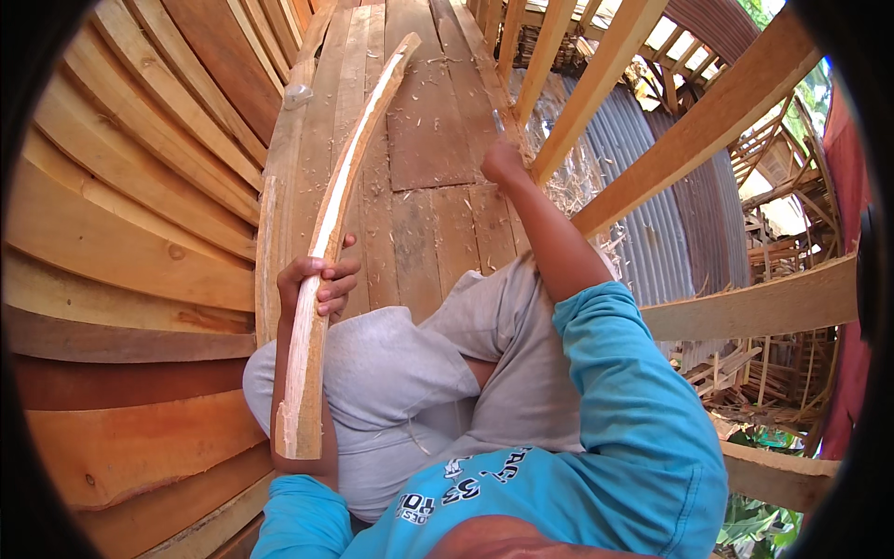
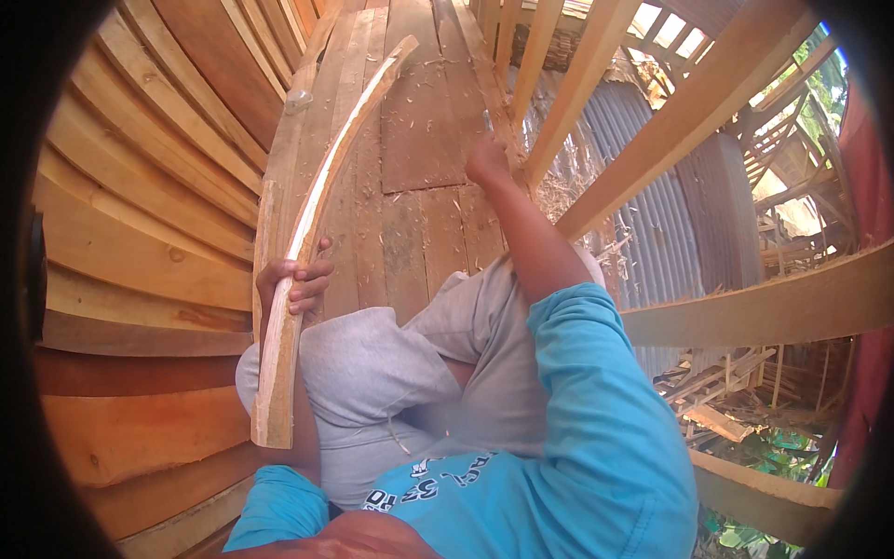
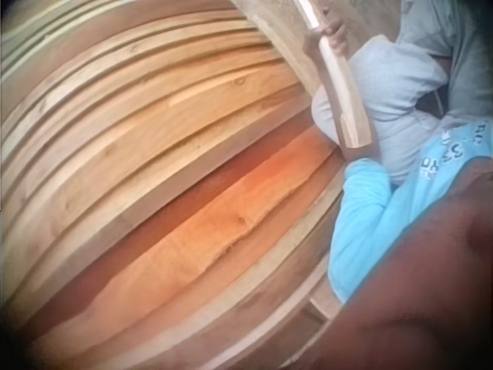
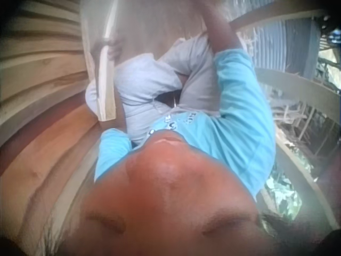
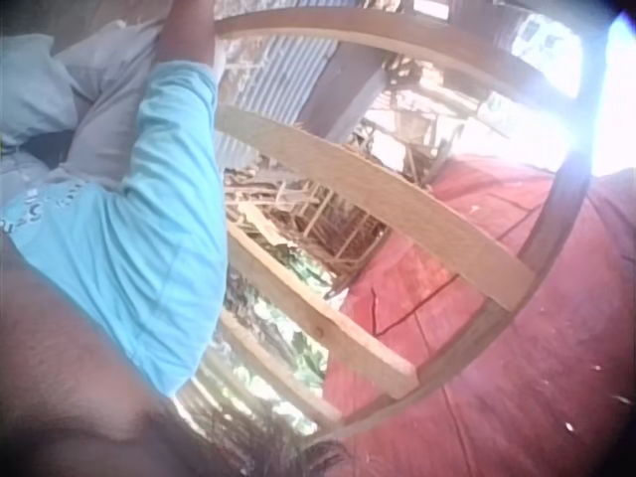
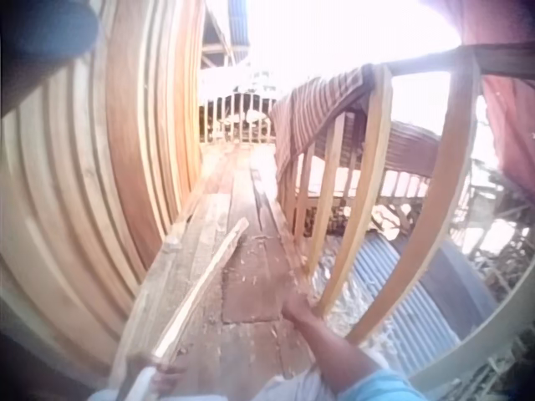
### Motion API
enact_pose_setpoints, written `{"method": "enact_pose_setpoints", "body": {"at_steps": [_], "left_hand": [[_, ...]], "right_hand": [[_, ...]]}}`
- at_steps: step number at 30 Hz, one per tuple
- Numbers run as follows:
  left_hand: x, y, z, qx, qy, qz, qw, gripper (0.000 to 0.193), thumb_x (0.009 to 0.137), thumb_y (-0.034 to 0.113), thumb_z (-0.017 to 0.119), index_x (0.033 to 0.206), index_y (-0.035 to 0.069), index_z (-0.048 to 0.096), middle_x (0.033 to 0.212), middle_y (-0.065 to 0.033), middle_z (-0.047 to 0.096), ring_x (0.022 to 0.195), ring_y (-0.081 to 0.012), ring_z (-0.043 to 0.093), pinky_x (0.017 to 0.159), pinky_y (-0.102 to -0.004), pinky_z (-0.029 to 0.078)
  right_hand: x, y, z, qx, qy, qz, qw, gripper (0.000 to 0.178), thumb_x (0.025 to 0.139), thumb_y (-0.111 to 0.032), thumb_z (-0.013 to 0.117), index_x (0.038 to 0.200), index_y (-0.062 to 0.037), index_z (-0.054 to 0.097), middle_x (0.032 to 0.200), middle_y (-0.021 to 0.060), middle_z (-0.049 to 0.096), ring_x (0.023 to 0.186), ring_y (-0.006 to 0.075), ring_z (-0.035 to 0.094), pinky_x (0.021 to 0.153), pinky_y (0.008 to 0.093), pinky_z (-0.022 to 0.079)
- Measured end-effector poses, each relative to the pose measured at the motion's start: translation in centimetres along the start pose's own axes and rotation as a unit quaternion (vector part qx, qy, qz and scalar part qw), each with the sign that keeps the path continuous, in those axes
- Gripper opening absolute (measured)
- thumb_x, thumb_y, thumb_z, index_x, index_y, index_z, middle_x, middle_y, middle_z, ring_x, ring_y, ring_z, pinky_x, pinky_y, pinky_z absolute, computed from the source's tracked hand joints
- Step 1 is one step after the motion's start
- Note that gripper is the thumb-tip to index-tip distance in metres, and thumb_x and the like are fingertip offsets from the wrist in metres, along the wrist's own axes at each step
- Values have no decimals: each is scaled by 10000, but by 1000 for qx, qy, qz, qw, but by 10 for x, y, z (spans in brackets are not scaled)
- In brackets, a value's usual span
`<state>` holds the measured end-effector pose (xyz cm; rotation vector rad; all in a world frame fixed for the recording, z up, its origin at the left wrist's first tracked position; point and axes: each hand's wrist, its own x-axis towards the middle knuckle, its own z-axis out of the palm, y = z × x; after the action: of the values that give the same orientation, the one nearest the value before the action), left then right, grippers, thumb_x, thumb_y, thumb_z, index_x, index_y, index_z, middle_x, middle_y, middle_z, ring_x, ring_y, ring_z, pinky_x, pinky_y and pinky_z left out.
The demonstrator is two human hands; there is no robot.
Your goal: The person sits on a wooden floor and uses a knife to shave and shape a long piece of wood. They repeatedly scrape the surface to remove thin layers, rotating the wood to work different sides.
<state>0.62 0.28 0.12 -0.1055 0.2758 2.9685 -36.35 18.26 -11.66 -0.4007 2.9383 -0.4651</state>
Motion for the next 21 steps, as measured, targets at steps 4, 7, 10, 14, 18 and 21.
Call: {"method": "enact_pose_setpoints", "body": {"at_steps": [4,7,10,14,18,21], "left_hand": [[8,-20,5,-106,-75,-29,991,527,838,24,516,1255,-35,199,785,-103,451,599,-198,575,456,-281,561],[13,-35,9,-126,-69,-42,989,518,840,25,514,1249,-32,202,784,-99,447,596,-200,572,454,-278,558],[18,-43,11,-85,-58,-78,992,533,831,28,525,1257,-15,208,771,-87,435,586,-189,561,454,-270,557],[13,-47,17,-71,-25,-82,994,534,824,45,528,1259,-3,221,749,-77,424,563,-173,546,426,-266,543],[-4,-40,21,-9,17,-95,995,536,817,50,518,1257,-10,217,733,-73,416,546,-160,534,409,-267,538],[-19,-38,27,4,17,-97,995,537,817,52,501,1254,-37,202,730,-73,410,540,-148,516,407,-261,542]], "right_hand": [[-7,-2,-12,68,45,1,997,667,816,-61,610,1371,65,264,1251,397,431,1055,453,599,883,435,523],[-12,-7,-21,101,36,12,994,660,822,-65,606,1368,69,261,1240,401,425,1048,466,590,890,449,513],[-9,-4,-23,152,42,5,988,671,819,-77,613,1367,72,254,1242,412,411,1068,474,576,896,451,507],[1,2,-16,163,68,4,984,688,803,-67,621,1360,87,249,1203,388,439,974,451,602,764,428,535],[1,1,-14,133,135,-20,982,613,786,-21,611,1298,106,299,1109,365,499,782,425,661,525,394,595],[-12,-14,-23,160,122,-11,980,575,789,-32,621,1262,96,319,1124,350,501,829,429,654,567,401,605]]}}
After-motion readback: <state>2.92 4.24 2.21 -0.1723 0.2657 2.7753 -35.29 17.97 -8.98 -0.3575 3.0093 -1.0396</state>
